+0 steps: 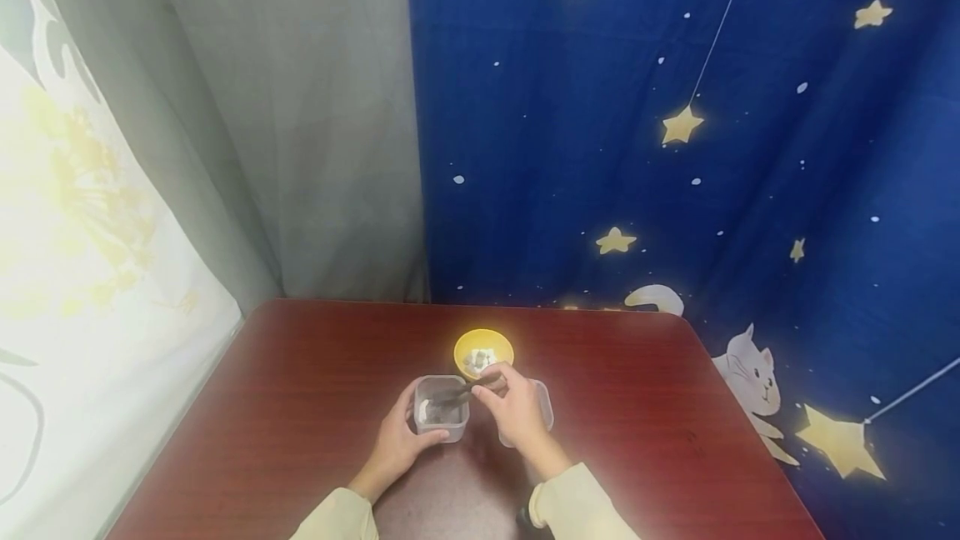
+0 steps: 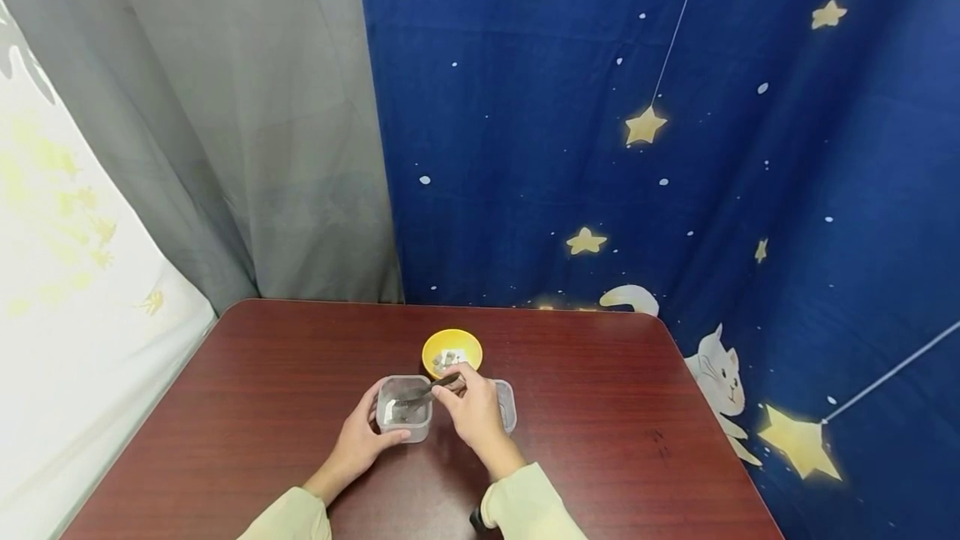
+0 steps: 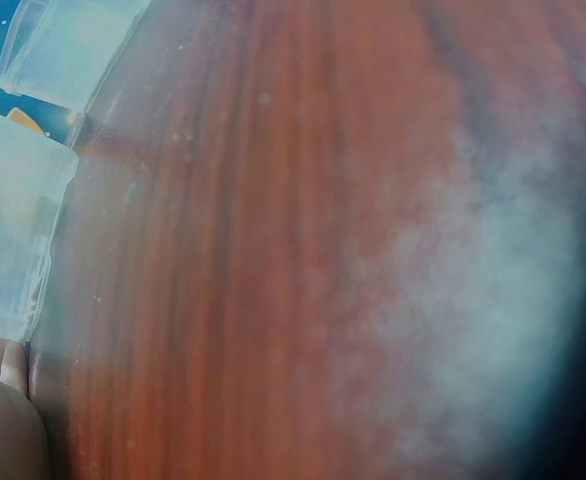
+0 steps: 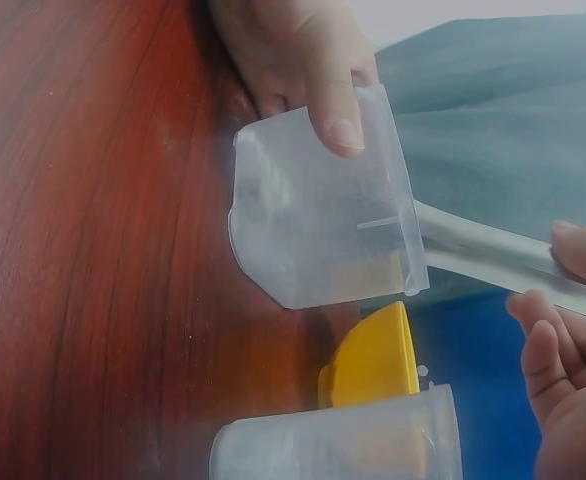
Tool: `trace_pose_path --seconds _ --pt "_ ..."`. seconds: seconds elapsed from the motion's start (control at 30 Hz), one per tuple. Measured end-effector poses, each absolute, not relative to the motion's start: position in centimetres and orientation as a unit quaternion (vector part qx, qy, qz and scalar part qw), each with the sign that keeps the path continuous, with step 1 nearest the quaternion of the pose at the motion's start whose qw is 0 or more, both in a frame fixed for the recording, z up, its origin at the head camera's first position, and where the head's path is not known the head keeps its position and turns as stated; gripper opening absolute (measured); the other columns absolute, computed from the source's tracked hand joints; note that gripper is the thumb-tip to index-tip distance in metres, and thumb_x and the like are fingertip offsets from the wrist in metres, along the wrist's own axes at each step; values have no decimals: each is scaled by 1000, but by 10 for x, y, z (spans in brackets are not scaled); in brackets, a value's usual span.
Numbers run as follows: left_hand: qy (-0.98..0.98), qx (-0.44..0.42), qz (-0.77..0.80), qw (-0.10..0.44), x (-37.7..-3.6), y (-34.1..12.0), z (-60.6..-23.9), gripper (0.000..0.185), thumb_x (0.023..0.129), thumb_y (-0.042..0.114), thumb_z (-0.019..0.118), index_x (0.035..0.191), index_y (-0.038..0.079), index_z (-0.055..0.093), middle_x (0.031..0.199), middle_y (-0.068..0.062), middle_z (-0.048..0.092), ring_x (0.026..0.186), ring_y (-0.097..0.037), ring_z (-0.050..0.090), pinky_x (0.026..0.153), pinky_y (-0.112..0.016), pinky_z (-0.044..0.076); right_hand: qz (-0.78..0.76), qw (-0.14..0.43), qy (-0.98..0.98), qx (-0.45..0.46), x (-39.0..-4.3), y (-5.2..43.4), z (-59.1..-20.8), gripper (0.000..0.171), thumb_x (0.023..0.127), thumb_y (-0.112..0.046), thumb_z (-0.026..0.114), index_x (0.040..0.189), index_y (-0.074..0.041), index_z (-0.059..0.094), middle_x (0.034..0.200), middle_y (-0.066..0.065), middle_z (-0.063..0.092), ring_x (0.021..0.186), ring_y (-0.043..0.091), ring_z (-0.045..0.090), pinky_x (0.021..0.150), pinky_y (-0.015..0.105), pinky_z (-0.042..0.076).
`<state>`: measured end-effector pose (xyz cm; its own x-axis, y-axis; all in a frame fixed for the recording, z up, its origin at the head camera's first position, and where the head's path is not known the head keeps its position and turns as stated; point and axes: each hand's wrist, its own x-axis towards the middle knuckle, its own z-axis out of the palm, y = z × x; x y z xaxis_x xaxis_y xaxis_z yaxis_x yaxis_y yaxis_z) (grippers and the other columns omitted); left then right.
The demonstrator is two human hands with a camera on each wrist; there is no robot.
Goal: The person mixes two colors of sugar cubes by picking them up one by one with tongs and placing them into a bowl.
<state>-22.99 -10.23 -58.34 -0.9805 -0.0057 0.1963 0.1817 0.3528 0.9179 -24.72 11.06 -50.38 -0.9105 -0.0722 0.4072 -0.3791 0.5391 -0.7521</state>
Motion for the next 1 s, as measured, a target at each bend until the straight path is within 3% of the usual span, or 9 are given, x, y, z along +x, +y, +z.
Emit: trace_pose_path --seconds 0.33,0.57,0.9,1.0 --pt "-822 -52 -562 82 -231 -103 -585 102 62 29 93 147 11 39 133 -9 56 118 -29 56 100 -48 44 385 176 -904 65 -246 112 -496 22 78 -40 80 94 -36 67 71 -20 66 65 0 61 55 24 48" --pt "-821 -49 -563 81 -232 -103 -586 103 61 30 93 147 11 39 133 -10 57 117 -29 56 100 -47 44 439 157 -881 84 -246 116 -493 22 78 -30 81 97 -25 69 72 -13 69 66 3 63 60 26 51" --pt "-817 -47 -570 76 -231 -104 -585 102 61 29 93 147 13 40 132 -8 57 117 -25 57 101 -45 44 355 171 -914 97 -243 114 -492 22 78 -41 79 95 -34 67 71 -21 67 65 -1 62 54 22 46" --pt "-818 -48 -568 76 -231 -103 -585 103 62 30 93 147 12 39 134 -8 56 119 -26 56 102 -45 43 374 178 -903 114 -244 112 -496 21 78 -36 80 94 -30 68 71 -17 68 64 -1 63 54 20 47"
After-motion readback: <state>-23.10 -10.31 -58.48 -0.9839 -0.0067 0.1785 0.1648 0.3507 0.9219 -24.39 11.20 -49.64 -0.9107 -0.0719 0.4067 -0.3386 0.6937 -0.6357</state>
